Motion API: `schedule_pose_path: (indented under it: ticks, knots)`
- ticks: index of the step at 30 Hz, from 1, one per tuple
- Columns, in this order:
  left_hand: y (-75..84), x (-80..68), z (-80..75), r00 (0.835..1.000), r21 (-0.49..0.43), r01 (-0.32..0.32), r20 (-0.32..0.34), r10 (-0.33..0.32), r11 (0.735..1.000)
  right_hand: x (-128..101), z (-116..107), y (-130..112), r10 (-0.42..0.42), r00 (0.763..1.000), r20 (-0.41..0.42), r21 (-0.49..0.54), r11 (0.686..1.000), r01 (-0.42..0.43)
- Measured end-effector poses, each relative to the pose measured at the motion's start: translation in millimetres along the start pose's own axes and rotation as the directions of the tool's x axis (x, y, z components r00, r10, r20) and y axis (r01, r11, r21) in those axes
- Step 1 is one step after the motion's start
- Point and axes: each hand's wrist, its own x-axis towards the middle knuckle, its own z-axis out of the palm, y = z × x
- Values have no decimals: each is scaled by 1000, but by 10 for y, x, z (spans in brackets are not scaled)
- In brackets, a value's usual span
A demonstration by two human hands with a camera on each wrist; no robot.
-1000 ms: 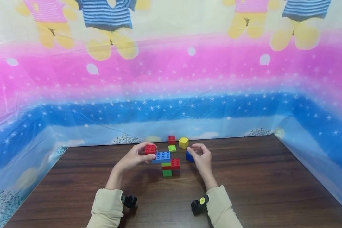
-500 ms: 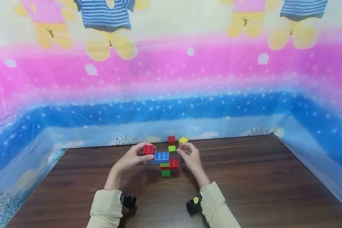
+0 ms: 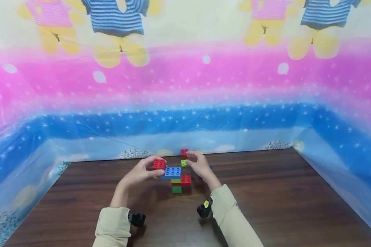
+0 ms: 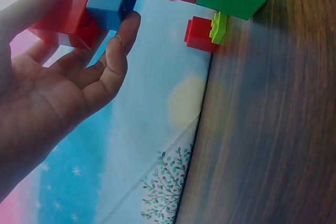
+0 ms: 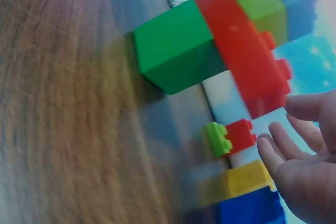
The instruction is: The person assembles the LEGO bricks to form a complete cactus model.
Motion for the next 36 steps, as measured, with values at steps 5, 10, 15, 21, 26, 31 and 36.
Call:
schedule_pose_path:
  ticks: [5,10,15,21,26,31,36]
  knots:
    - [-39,-9,-5,1000,9,7,28,-7,1000,-2,107,83,39,999,-29,-37,999,-40]
    - [-40,-15,11,999,-2,13,43,-13,1000,-4,173,147,35,996,-82,-79,996,-42]
    - [-25,-12,19,999,-14,8,49,-7,1000,28,202,175,-19,997,-75,-158,987,7]
    - [10,-20,-30,999,-17,5,33,-4,1000,111,242,185,17,997,-77,-150,988,-28]
    - [-5,-18,-61,1000,-17,7,22,-6,1000,147,256,211,66,995,-72,-127,989,-75]
    - [-30,-29,-78,1000,-18,17,21,-17,1000,147,277,248,94,993,-76,-127,987,-103]
    - [-20,-45,-105,999,-31,29,20,-29,999,169,324,248,50,996,-74,-174,983,-62]
